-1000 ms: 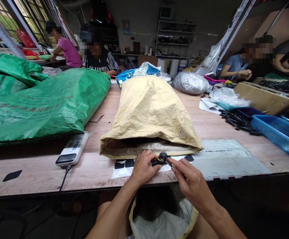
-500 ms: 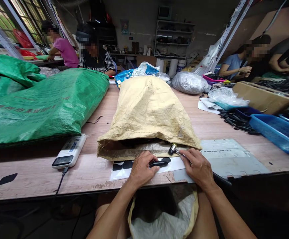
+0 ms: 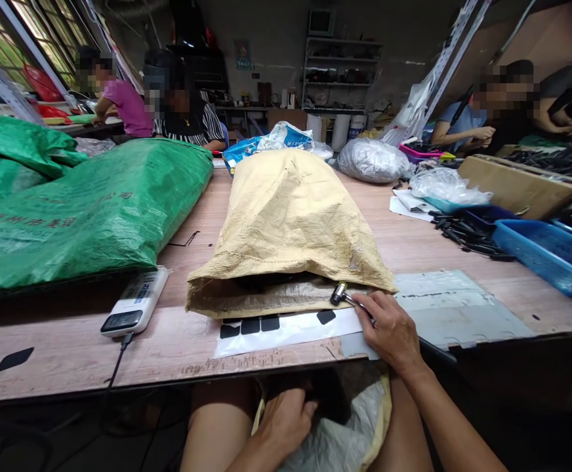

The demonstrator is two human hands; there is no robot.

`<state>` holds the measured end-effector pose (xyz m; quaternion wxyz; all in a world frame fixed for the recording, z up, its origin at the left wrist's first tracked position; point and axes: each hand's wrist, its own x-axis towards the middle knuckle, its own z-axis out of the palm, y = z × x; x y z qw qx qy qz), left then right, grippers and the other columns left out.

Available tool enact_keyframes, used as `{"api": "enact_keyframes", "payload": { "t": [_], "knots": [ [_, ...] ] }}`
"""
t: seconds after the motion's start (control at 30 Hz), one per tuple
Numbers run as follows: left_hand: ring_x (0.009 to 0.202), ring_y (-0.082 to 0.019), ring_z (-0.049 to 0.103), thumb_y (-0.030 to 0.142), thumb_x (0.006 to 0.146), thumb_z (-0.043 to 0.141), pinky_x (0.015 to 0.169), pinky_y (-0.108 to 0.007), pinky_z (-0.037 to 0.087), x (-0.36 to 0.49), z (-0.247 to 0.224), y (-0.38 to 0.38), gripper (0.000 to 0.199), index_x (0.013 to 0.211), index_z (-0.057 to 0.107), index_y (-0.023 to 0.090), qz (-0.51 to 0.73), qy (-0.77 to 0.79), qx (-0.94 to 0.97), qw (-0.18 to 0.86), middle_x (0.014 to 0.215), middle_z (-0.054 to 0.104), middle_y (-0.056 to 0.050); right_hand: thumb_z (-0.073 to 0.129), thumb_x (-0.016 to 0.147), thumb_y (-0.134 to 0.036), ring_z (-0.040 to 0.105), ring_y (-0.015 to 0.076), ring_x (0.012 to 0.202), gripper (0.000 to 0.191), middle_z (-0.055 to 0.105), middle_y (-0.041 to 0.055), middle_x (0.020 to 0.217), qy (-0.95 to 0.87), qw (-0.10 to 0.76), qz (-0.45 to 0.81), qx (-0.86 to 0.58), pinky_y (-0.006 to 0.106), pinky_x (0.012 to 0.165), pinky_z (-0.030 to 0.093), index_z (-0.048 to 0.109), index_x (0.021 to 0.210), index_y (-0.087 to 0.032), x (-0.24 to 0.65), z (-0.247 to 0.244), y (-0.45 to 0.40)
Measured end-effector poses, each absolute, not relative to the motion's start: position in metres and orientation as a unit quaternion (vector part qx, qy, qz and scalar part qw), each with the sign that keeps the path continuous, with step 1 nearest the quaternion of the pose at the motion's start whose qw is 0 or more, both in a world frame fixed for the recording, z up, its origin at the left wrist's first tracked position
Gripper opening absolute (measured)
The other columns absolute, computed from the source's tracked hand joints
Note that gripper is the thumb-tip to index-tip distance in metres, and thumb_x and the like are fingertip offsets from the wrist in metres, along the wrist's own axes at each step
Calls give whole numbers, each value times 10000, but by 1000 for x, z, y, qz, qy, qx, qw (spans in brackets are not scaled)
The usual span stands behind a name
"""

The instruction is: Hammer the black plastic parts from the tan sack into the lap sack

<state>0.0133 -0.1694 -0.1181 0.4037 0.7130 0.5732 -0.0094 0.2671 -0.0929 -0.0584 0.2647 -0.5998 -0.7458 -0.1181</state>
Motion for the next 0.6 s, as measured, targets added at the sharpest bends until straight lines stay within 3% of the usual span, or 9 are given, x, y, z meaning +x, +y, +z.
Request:
{"api": "enact_keyframes", "payload": {
  "t": [0.1, 0.17, 0.3, 0.43, 0.5, 0.6],
  "knots": [
    [1256, -339, 592, 205, 878, 504, 1036, -454, 443, 11, -148, -170, 515, 1390, 562, 219, -66, 605, 709, 357, 1337, 643, -155, 521, 977, -274, 582, 211, 918, 241, 638, 51, 924, -745, 266, -120, -600, 335, 856, 447, 679, 1157, -244, 266, -58, -93],
    [1247, -341, 598, 213, 876, 508, 1041, -450, 440, 11, -149, -172, 465, 1328, 616, 207, -76, 584, 728, 350, 1301, 663, -160, 521, 979, -276, 582, 211, 919, 243, 639, 51, 924, -743, 265, -124, -602, 334, 851, 446, 678, 1161, -242, 266, -58, -93],
    [986, -328, 703, 301, 871, 544, 829, -406, 511, 18, -108, -172, 273, 1035, 745, 217, -52, 527, 758, 381, 1031, 756, -130, 522, 980, -278, 578, 212, 923, 251, 641, 51, 929, -743, 261, -129, -603, 333, 854, 440, 678, 1173, -238, 266, -59, -93],
    [706, -189, 664, 381, 894, 564, 613, -266, 432, 17, -41, -142, 217, 923, 742, 261, 69, 455, 774, 436, 783, 741, -8, 529, 972, -272, 575, 210, 922, 260, 640, 49, 925, -742, 261, -132, -603, 330, 849, 435, 678, 1183, -240, 267, -60, -93],
    [681, -164, 634, 400, 941, 510, 602, -252, 406, 10, -16, -114, 279, 876, 730, 240, 129, 465, 781, 396, 748, 723, -1, 534, 969, -274, 573, 206, 914, 254, 638, 46, 921, -741, 265, -133, -603, 326, 843, 433, 682, 1173, -243, 267, -61, -93],
    [772, -179, 655, 381, 969, 477, 668, -265, 420, -4, 0, -67, 282, 931, 717, 237, 204, 561, 768, 234, 868, 745, -20, 535, 970, -276, 570, 204, 910, 244, 638, 44, 921, -741, 269, -130, -602, 324, 845, 433, 685, 1158, -240, 267, -61, -93]
  ]
}}
